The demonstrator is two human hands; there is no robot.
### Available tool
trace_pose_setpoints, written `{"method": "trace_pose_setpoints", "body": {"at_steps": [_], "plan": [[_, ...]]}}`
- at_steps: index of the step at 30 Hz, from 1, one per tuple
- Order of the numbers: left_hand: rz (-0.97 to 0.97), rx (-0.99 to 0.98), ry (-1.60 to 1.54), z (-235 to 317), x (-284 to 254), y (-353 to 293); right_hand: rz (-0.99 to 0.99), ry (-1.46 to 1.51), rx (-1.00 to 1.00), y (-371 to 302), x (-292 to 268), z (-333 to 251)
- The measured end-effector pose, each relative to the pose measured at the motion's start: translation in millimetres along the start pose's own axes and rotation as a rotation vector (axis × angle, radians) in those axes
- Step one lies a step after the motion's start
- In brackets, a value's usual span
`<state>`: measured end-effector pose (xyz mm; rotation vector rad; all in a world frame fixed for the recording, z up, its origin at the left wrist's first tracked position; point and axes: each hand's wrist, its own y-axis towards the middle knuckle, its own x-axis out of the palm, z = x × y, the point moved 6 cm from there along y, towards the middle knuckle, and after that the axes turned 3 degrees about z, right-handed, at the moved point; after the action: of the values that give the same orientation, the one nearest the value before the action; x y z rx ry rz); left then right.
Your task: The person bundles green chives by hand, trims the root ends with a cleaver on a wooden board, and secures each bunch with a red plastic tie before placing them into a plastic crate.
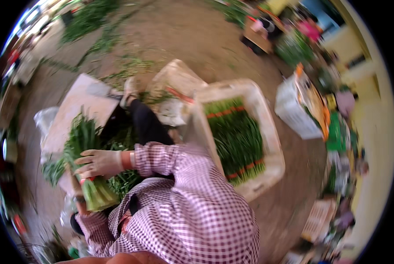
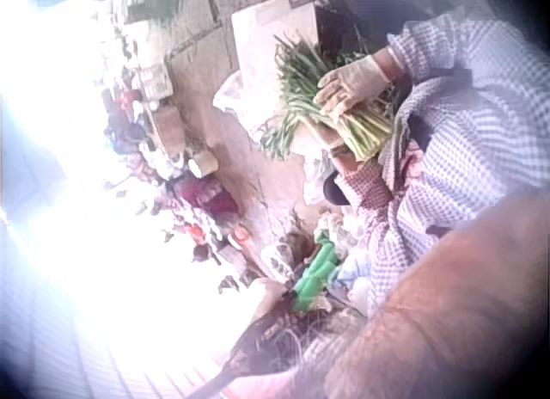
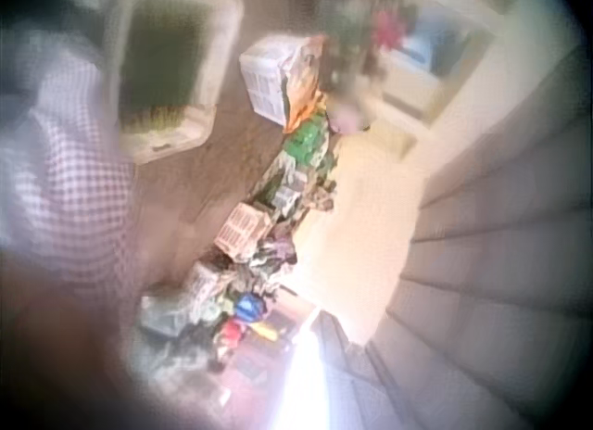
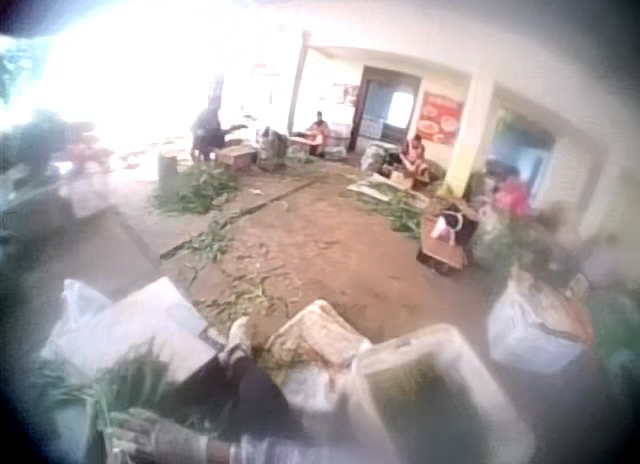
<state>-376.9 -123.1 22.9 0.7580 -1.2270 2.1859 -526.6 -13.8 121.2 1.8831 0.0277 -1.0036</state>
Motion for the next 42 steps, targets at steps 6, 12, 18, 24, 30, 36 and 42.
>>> {"method": "trace_pose_setpoints", "body": {"at_steps": [6, 12, 18, 24, 30, 36, 42], "plan": [[0.283, 0.211, 0.603, 19, -6, -50, 0.254, 0.330, 0.776, -16, -46, 55], [0.251, 0.866, 1.131, -28, 38, -24, 0.588, 0.777, 0.838, -30, -55, 43], [0.062, 0.864, 0.868, -53, 94, 18, 1.184, 0.588, 0.913, -32, -72, 36], [0.115, 0.818, 1.034, -19, 130, 56, 1.024, 0.372, 0.657, -40, -98, 70], [-0.132, 0.870, 1.217, -63, 278, 50, 1.204, 1.091, 0.720, -90, -161, 87], [-0.175, 0.675, 1.438, -158, 253, 88, 1.592, 0.942, 0.762, -199, -271, 57], [-0.504, 0.233, 1.588, -215, 245, 63, 1.481, 0.838, 1.281, -355, -372, -19]]}}
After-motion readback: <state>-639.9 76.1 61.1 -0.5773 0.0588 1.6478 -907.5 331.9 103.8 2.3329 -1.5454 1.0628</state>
